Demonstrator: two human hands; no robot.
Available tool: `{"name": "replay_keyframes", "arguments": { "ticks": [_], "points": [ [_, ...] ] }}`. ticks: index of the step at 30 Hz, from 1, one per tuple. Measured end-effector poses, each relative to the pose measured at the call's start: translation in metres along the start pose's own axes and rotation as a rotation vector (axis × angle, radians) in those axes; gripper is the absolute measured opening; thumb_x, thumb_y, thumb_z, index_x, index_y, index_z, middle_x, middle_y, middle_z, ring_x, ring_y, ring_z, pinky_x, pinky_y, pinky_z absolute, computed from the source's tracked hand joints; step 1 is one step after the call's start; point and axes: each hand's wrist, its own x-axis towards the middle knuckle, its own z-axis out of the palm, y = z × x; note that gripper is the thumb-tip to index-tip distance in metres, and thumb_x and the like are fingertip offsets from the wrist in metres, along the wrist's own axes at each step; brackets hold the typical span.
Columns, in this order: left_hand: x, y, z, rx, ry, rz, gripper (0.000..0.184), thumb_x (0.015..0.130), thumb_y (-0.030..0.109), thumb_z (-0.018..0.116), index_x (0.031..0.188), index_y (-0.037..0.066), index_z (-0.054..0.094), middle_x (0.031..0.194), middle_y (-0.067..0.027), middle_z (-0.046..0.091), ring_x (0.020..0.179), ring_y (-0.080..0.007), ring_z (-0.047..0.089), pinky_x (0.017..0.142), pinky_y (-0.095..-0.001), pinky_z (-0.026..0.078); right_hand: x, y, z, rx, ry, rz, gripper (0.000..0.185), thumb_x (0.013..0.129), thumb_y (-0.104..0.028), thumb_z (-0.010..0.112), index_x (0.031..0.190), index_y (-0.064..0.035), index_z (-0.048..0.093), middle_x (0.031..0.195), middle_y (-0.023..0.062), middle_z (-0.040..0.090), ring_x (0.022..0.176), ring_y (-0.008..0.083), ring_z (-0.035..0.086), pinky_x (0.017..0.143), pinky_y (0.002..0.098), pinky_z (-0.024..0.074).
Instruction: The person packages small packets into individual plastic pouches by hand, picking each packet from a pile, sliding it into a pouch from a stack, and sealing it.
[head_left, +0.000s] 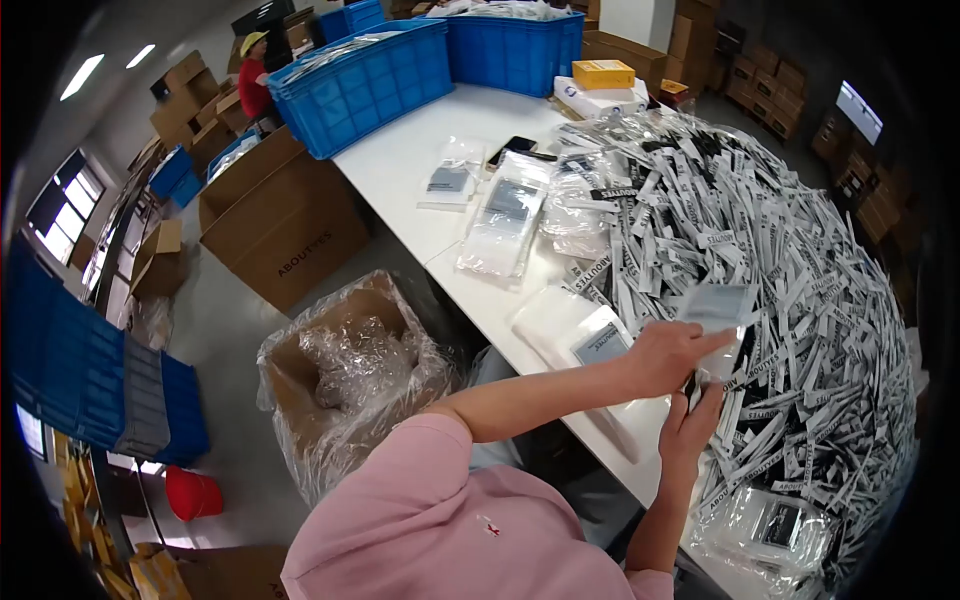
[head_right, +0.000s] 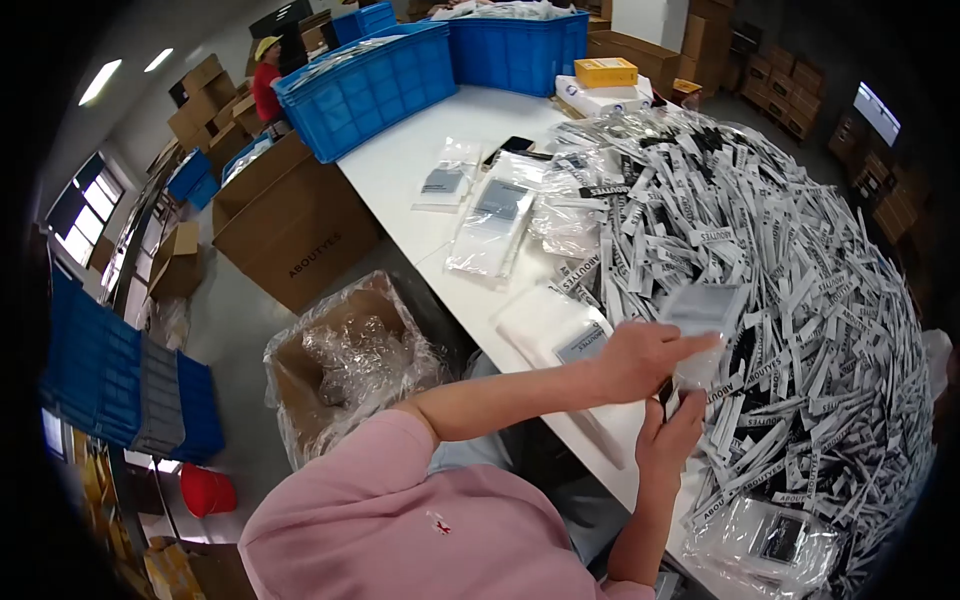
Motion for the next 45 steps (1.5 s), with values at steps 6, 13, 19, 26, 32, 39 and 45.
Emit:
{"name": "replay_keyframes", "arguments": {
  "ticks": [6, 13, 19, 26, 32, 39, 45],
  "points": [
    [-0.038, 0.011, 0.026, -0.053, 0.094, 0.226, 0.056, 0.063, 0.011, 0.062, 0.118, 0.017, 0.052, 0.064, -0.0041, 0.043, 0.059, -0.0234, 0.050, 0.050, -0.0344, 0.042, -0.023, 0.071, 0.047, 0.178, 0.165, 0.193, 0.027, 0.092, -0.025, 0.039, 0.094, -0.0001, 0.050, 0.086, 0.0079, 0.054, 0.073, 0.0173, 0.048, 0.062, 0.0325, 0.0401],
    [-0.038, -0.015, 0.005, -0.026, -0.114, -0.137, 0.054, 0.072, 0.013, 0.055, 0.125, 0.013, 0.043, 0.066, -0.0092, 0.051, 0.059, -0.0299, 0.055, 0.050, -0.0393, 0.044, -0.013, 0.056, 0.072, 0.911, -0.071, 0.523, 0.032, 0.092, -0.028, 0.043, 0.100, 0.0016, 0.049, 0.085, 0.0055, 0.052, 0.066, 0.0107, 0.047, 0.053, 0.0246, 0.0355],
    [-0.055, -0.005, -0.005, 0.052, -0.260, -0.047, 0.058, 0.072, 0.016, 0.056, 0.128, 0.014, 0.040, 0.066, -0.0075, 0.051, 0.061, -0.0264, 0.056, 0.048, -0.0371, 0.042, -0.022, 0.054, 0.072, 0.687, 0.117, 0.402, 0.028, 0.091, -0.019, 0.047, 0.080, 0.0053, 0.056, 0.059, 0.0034, 0.054, 0.053, 0.0135, 0.050, 0.055, 0.0255, 0.0416],
    [-0.061, 0.012, 0.000, 0.177, -0.313, 0.025, 0.058, 0.076, 0.017, 0.054, 0.127, 0.000, 0.036, 0.072, -0.0114, 0.058, 0.063, -0.0275, 0.061, 0.053, -0.0377, 0.046, -0.012, 0.071, 0.073, 1.141, 0.226, 0.450, 0.018, 0.087, -0.011, 0.051, 0.096, 0.0047, 0.054, 0.079, 0.0056, 0.057, 0.069, 0.0141, 0.055, 0.062, 0.0253, 0.0452],
    [-0.056, 0.016, -0.016, 0.022, -0.459, -0.205, 0.057, 0.072, 0.013, 0.056, 0.125, -0.001, 0.038, 0.073, -0.0131, 0.058, 0.061, -0.0269, 0.060, 0.051, -0.0362, 0.044, 0.000, 0.033, 0.060, 0.879, 0.029, 0.508, 0.031, 0.089, -0.015, 0.050, 0.112, 0.0046, 0.046, 0.098, 0.0103, 0.055, 0.082, 0.0184, 0.057, 0.070, 0.0287, 0.0475],
    [-0.026, -0.001, -0.050, 0.083, 0.015, 0.380, 0.070, 0.062, 0.011, 0.060, 0.127, 0.003, 0.036, 0.071, -0.0130, 0.056, 0.070, -0.0327, 0.058, 0.061, -0.0419, 0.044, -0.006, 0.036, 0.049, 0.883, -0.128, 0.209, 0.040, 0.081, -0.015, 0.063, 0.111, 0.0048, 0.047, 0.109, 0.0122, 0.052, 0.084, 0.0178, 0.056, 0.073, 0.0297, 0.0473],
    [-0.006, -0.030, -0.063, -0.022, -0.762, -0.044, 0.031, 0.056, 0.017, 0.066, 0.086, 0.008, 0.066, 0.076, -0.0101, 0.063, 0.075, -0.0293, 0.060, 0.063, -0.0409, 0.045, 0.003, 0.044, 0.029, 0.561, -0.528, 0.244, 0.033, 0.085, -0.019, 0.057, 0.110, 0.0016, 0.048, 0.098, 0.0085, 0.054, 0.085, 0.0146, 0.052, 0.076, 0.0269, 0.0432]
  ]
}}
